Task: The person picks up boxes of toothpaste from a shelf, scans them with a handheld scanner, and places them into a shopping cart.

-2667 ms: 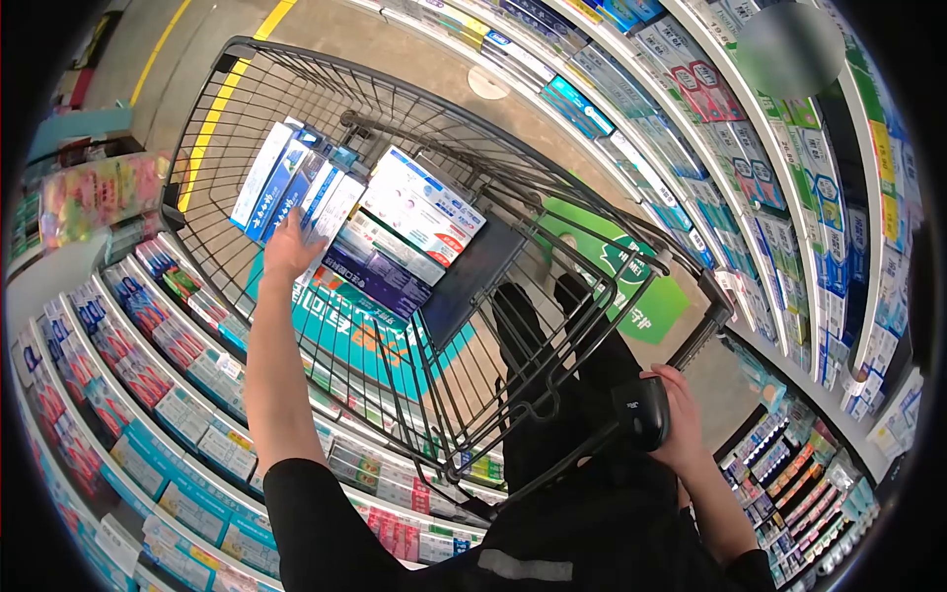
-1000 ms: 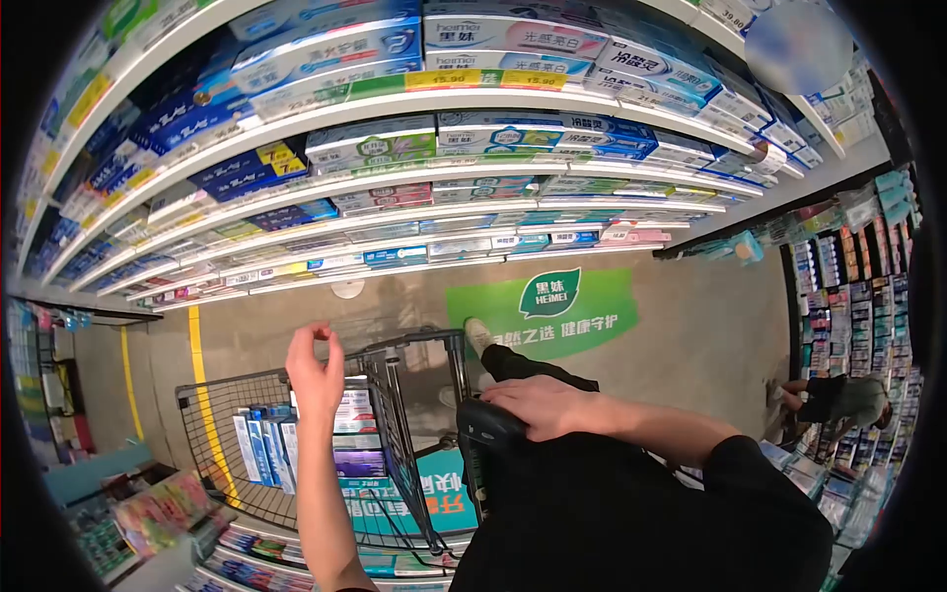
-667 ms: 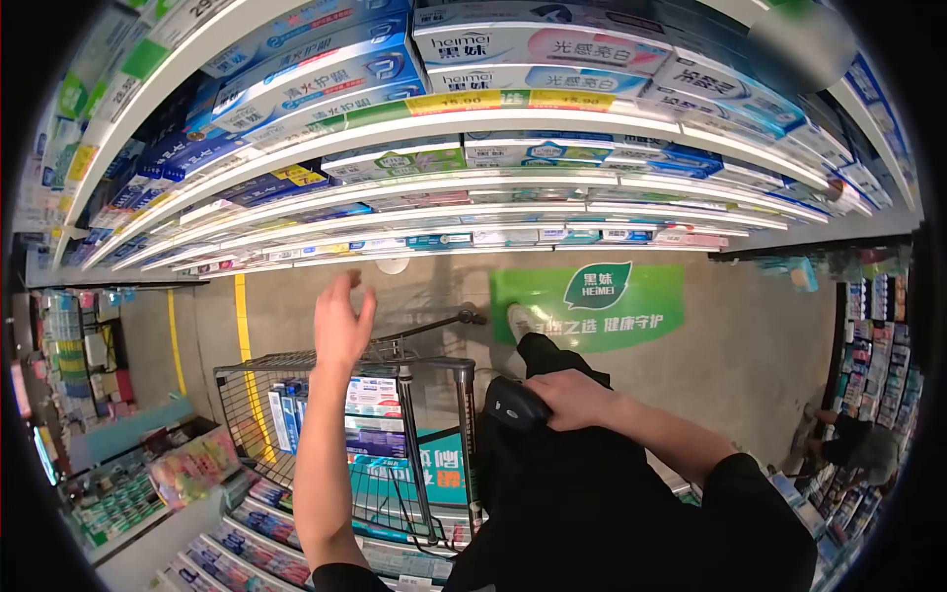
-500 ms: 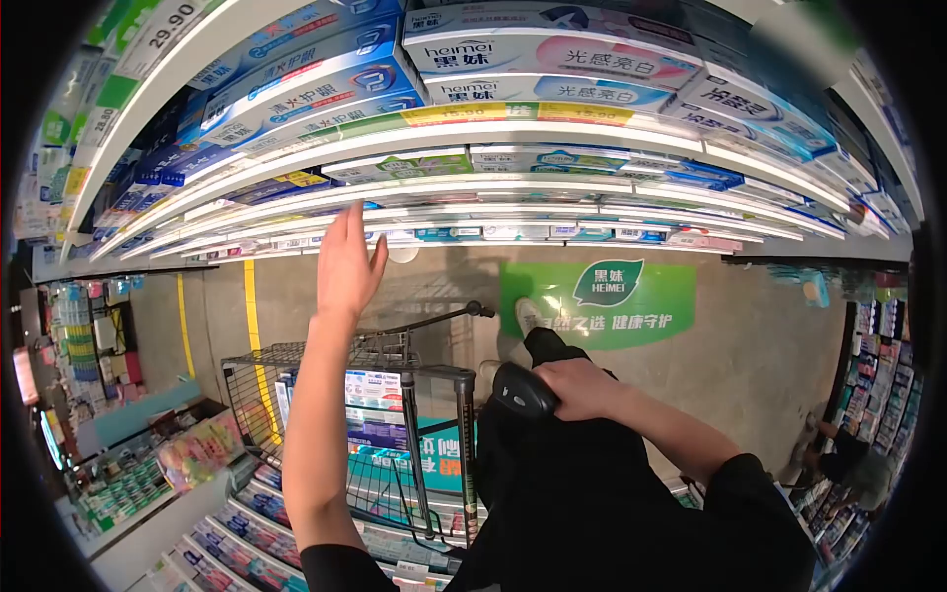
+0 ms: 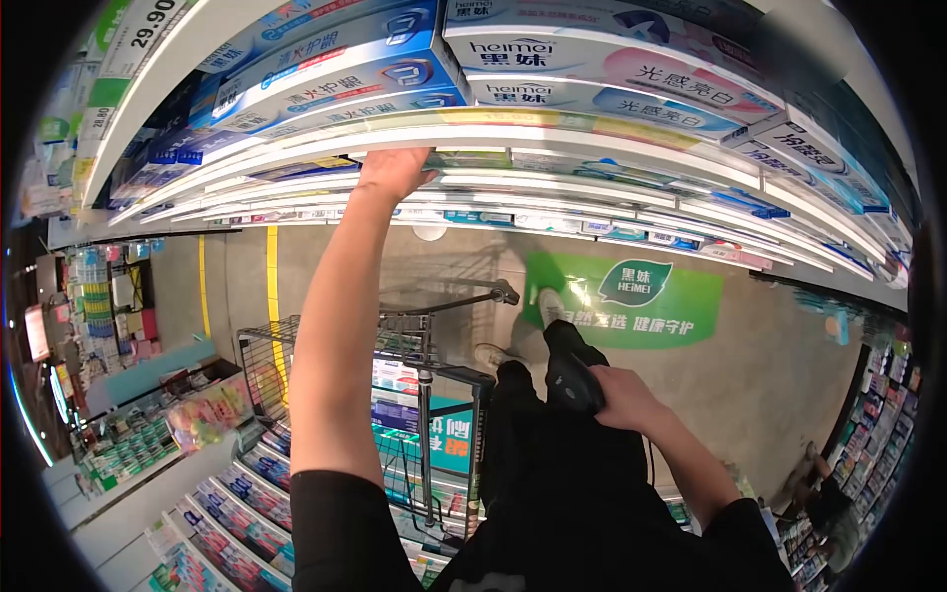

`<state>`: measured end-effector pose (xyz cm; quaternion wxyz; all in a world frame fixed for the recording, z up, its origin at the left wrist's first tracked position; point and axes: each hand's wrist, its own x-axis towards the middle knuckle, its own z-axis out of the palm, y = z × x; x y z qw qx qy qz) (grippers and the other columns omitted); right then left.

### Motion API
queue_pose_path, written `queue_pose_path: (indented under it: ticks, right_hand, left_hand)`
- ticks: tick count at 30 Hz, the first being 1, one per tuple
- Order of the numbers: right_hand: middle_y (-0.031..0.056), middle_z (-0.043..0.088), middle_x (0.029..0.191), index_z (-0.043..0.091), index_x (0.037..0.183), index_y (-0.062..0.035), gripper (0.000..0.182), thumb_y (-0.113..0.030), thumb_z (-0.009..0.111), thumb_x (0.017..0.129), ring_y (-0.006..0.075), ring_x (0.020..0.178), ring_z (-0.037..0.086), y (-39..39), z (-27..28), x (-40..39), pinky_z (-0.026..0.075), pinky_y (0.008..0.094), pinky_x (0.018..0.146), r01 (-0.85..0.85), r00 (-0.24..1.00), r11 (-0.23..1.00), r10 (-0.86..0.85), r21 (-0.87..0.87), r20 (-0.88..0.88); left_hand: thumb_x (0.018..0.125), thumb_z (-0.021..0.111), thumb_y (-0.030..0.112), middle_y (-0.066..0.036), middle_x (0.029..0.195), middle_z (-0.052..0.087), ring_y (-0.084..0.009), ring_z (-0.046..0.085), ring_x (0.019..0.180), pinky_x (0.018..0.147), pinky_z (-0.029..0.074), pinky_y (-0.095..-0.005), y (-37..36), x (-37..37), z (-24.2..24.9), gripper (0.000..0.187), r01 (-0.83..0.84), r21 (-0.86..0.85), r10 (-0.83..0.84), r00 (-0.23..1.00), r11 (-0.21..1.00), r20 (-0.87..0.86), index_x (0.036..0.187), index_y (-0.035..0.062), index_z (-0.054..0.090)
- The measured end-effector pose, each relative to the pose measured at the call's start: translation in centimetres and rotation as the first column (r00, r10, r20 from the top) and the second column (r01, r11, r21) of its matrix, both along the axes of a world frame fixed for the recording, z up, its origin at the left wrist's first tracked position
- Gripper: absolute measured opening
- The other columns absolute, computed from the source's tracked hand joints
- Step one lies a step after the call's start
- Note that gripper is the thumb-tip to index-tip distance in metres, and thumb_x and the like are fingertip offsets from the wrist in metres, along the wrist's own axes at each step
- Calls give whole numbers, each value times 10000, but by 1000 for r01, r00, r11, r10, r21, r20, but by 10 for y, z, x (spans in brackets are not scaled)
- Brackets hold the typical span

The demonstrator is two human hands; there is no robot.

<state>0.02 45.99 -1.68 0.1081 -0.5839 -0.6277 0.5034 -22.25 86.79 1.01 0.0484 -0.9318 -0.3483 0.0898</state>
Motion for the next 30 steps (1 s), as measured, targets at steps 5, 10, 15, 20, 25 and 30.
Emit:
queue_pose_path:
  ticks: [5, 10, 15, 20, 25, 30]
  right_hand:
    - [186, 625, 989, 555, 1095, -18, 480, -84, 644, 628, 401, 950, 600, -15, 17, -13, 500, 478, 813, 87, 995, 996, -85, -36, 56]
    - [193, 630, 940, 568, 1089, -21, 471, -47, 639, 625, 414, 926, 606, -21, 24, -33, 497, 485, 803, 158, 986, 987, -158, 13, 58]
    - [197, 646, 949, 578, 1088, -4, 436, -34, 670, 662, 413, 897, 621, 0, 53, -57, 506, 443, 782, 159, 984, 983, -151, 95, -94]
    - [185, 652, 917, 593, 1040, 14, 356, -40, 693, 702, 375, 826, 630, 32, 92, -97, 501, 383, 752, 132, 920, 991, -122, 2, -372]
    - [164, 653, 862, 609, 976, 12, 305, -52, 712, 697, 313, 784, 640, 54, 104, -143, 494, 363, 726, -38, 899, 997, 61, 62, -435]
    - [160, 599, 1042, 516, 1189, -7, 657, -126, 859, 642, 239, 968, 610, 58, 122, -178, 483, 348, 850, -149, 936, 976, 87, -160, -340]
  left_hand:
    - [724, 784, 278, -156, 1219, 586, -343, 545, 1154, 960, 449, -453, 2, -2, -6, 595, 137, 173, -150, 987, 975, 63, 1227, 76, 539]
    - [657, 808, 208, -123, 945, 626, -299, 638, 851, 714, 524, -418, -40, -42, 10, 583, 135, 238, -199, 943, 962, 267, 1151, 79, 526]
    - [653, 850, 236, -178, 1040, 637, -330, 646, 924, 806, 534, -376, -135, -107, 66, 658, -385, -517, 580, 761, 765, 291, 1175, 23, 512]
    - [647, 880, 239, -155, 1069, 655, -215, 647, 946, 811, 518, -336, -228, -221, 40, 675, -200, -919, 894, 372, 341, 251, 1158, -21, 525]
    - [792, 717, 121, -105, 1169, 629, -179, 618, 1001, 875, 507, -325, -324, -281, 35, 652, 266, -949, 978, -75, -167, -193, 1367, -25, 448]
    - [763, 736, 80, -80, 1212, 614, -183, 604, 1079, 939, 487, -332, -392, -303, 27, 700, 380, -925, 982, -180, 20, -52, 1390, 1, 435]
